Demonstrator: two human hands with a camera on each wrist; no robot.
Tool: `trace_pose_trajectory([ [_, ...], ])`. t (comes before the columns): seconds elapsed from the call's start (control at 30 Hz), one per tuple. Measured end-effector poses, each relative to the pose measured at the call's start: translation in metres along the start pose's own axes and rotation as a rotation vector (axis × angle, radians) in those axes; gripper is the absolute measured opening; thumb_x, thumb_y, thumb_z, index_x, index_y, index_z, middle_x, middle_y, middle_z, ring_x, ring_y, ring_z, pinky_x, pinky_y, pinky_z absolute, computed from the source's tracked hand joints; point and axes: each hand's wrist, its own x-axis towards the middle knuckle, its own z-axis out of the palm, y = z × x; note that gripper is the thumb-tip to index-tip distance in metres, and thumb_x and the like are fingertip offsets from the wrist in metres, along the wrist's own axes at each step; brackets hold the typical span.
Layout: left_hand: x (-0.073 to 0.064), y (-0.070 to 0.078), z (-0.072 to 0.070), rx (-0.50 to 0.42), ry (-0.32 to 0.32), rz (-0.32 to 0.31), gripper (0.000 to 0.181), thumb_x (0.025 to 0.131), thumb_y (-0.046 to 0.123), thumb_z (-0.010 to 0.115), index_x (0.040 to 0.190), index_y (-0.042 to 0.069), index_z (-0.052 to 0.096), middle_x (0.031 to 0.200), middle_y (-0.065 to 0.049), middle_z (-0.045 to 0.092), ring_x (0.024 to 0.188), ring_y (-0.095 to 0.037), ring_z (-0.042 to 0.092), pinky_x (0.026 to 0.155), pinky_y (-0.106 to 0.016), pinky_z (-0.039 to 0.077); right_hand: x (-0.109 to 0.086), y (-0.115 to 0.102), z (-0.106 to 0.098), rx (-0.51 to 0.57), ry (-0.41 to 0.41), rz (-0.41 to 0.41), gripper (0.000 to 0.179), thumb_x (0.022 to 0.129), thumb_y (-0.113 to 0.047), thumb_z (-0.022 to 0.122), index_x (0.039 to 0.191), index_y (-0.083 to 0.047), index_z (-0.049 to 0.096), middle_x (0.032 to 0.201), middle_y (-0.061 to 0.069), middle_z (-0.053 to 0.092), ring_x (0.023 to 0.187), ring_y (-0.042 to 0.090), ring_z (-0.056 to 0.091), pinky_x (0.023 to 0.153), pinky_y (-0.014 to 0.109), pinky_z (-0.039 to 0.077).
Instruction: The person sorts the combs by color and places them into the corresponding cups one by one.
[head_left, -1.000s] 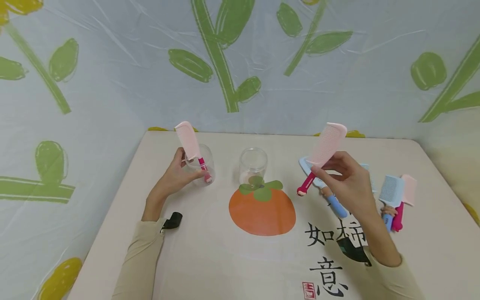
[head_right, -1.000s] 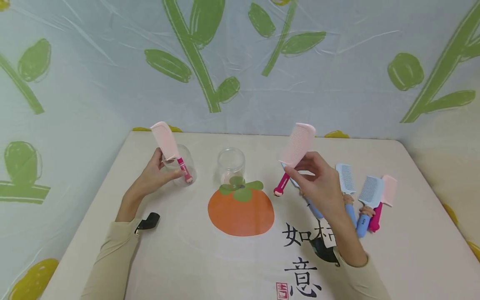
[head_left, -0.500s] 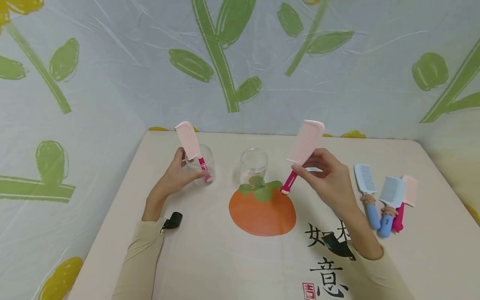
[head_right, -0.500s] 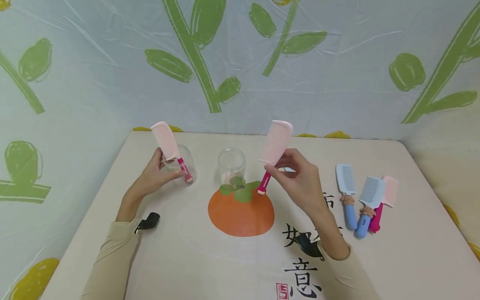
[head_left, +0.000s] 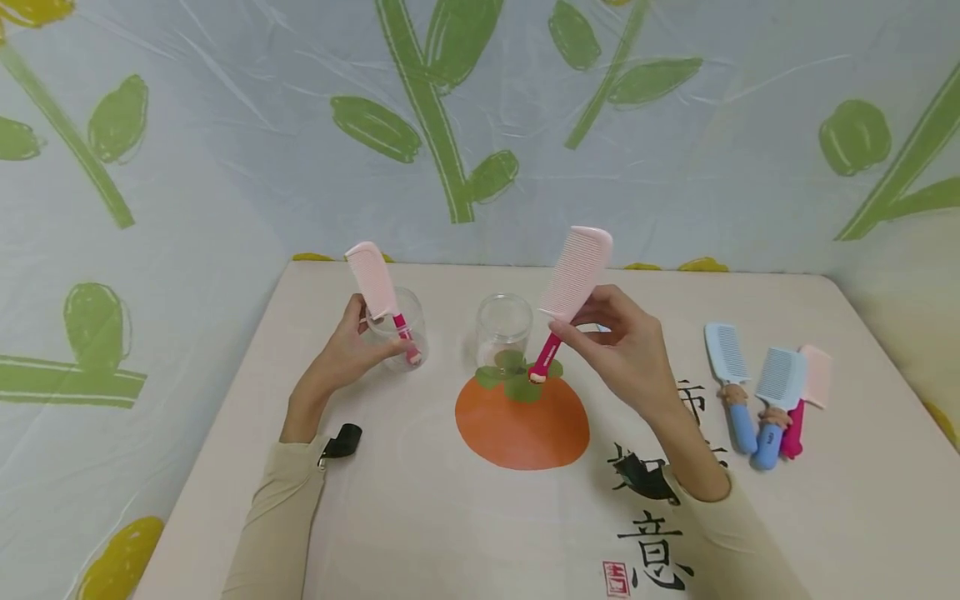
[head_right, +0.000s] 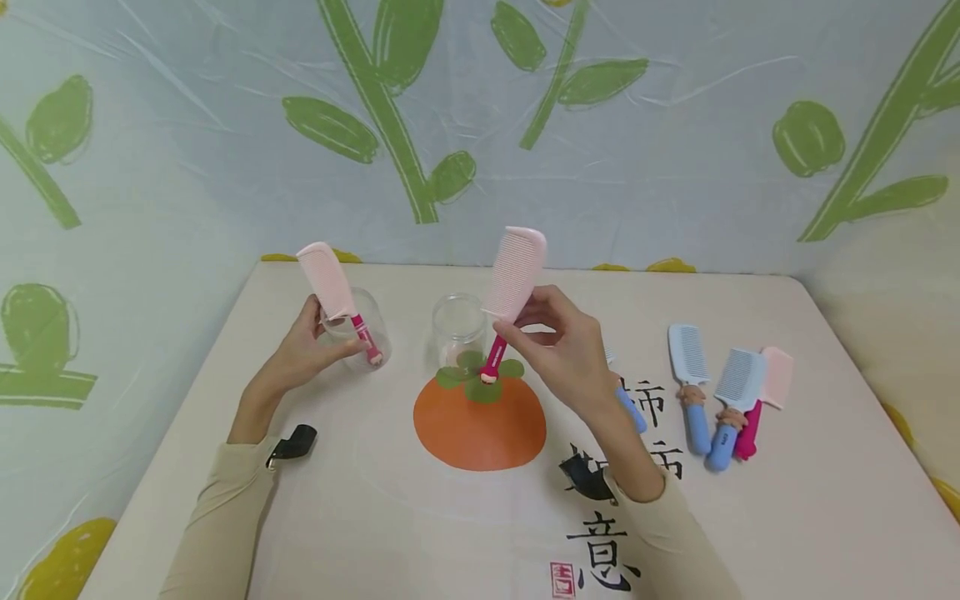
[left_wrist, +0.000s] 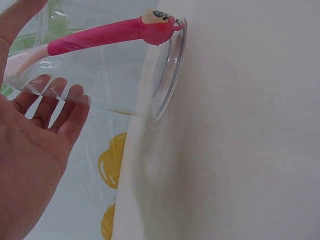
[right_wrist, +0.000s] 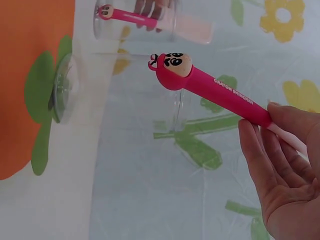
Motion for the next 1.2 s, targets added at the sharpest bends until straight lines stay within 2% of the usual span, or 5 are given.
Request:
trace_pose_trajectory([
  [0.27,-0.001,0.0,-0.002,0.009,-0.012,0.023,0.082,0.085,0.018,0.087,0.142,0.006,0.029,0.137,-0.011,0.042,0.135,-0.028,0.039,0.12,-0.054,0.025,0.01,-0.004,0.017,0.105,0.002,-0.029,0.045,0.084,0.007,0.081,0.125,0.001,0.063,0.108,0.009,0.07,0.093,0.013,0.07,0.076,0.026,0.06],
  [0.63,0.001,0.0,-0.001,0.008,-0.009,-0.015,0.078,0.086,0.009,0.083,0.142,0.003,0.029,0.139,-0.015,0.041,0.14,-0.042,0.035,0.119,-0.056,0.025,0.024,-0.012,0.043,0.18,0.013,-0.049,0.044,0.086,0.004,0.08,0.126,0.001,0.062,0.11,0.01,0.071,0.094,0.016,0.07,0.076,0.029,0.061],
  [0.77,0.001,0.001,-0.001,0.021,0.001,-0.021,0.079,0.086,0.014,0.084,0.141,0.005,0.03,0.138,-0.012,0.043,0.138,-0.036,0.038,0.119,-0.054,0.026,0.03,-0.016,0.051,0.227,0.028,-0.058,0.043,0.087,0.004,0.079,0.126,0.001,0.062,0.112,0.01,0.071,0.095,0.019,0.07,0.077,0.029,0.061],
  [0.97,0.0,0.002,-0.003,0.005,0.005,0.005,0.08,0.085,0.019,0.087,0.141,0.007,0.031,0.137,-0.01,0.043,0.136,-0.029,0.04,0.117,-0.051,0.031,0.039,-0.019,0.064,0.287,0.034,-0.06,0.041,0.088,0.002,0.078,0.126,0.001,0.061,0.111,0.01,0.07,0.096,0.022,0.069,0.077,0.031,0.061],
  [1.2,-0.001,0.001,-0.002,0.029,0.002,-0.013,0.084,0.083,0.022,0.088,0.143,0.01,0.03,0.137,-0.008,0.044,0.136,-0.024,0.039,0.121,-0.052,0.024,0.048,-0.02,0.079,0.334,0.036,-0.092,0.041,0.089,0.004,0.077,0.126,0.003,0.059,0.112,0.012,0.068,0.096,0.024,0.069,0.079,0.033,0.061],
])
